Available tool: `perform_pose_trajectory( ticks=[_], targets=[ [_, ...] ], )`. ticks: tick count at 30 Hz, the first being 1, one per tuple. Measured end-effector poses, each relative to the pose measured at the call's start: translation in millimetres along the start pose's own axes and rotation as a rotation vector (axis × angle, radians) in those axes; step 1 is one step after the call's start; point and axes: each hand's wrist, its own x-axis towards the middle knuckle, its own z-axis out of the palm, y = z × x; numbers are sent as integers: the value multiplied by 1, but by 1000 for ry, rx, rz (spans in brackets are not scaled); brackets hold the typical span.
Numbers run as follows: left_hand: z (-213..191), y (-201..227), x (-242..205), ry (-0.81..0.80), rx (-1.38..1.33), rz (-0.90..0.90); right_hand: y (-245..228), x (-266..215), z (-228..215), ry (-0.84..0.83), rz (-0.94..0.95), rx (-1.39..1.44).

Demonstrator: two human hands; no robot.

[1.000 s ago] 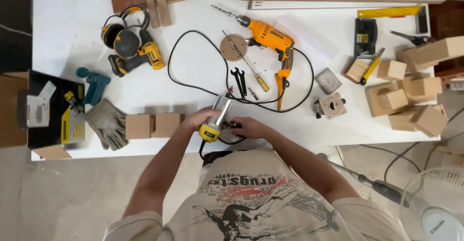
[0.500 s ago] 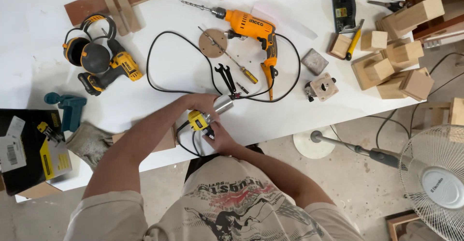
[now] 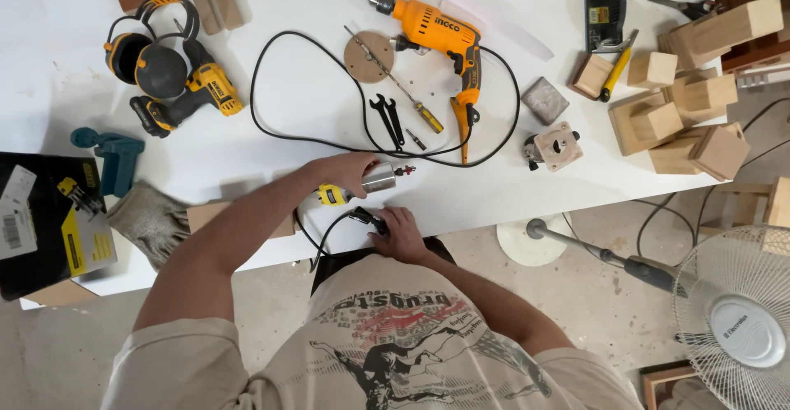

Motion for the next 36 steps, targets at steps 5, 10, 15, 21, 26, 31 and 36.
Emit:
perform_pose_trajectory(
  ticks=[5, 10, 15, 21, 26, 31, 36],
  targets=[
    [22, -29, 15, 112, 59, -29, 32, -4, -33, -31, 34, 92],
    [33, -15, 1, 197, 74, -55, 67, 37, -61, 124, 244, 145],
    [53, -2, -8, 353, 291, -126, 123, 144, -50, -259, 549, -53],
    [110, -11, -18, 1032, 340, 58, 112, 223, -41, -560, 675, -220],
    [124, 20, -61, 1195, 73, 80, 145, 218, -26, -556, 621, -131],
    [125, 21, -66, 1232, -57, 15, 159, 218, -8, -504, 568, -123],
    [112, 20, -62, 1289, -71, 32, 141, 222, -15, -536, 731, -187]
  ],
)
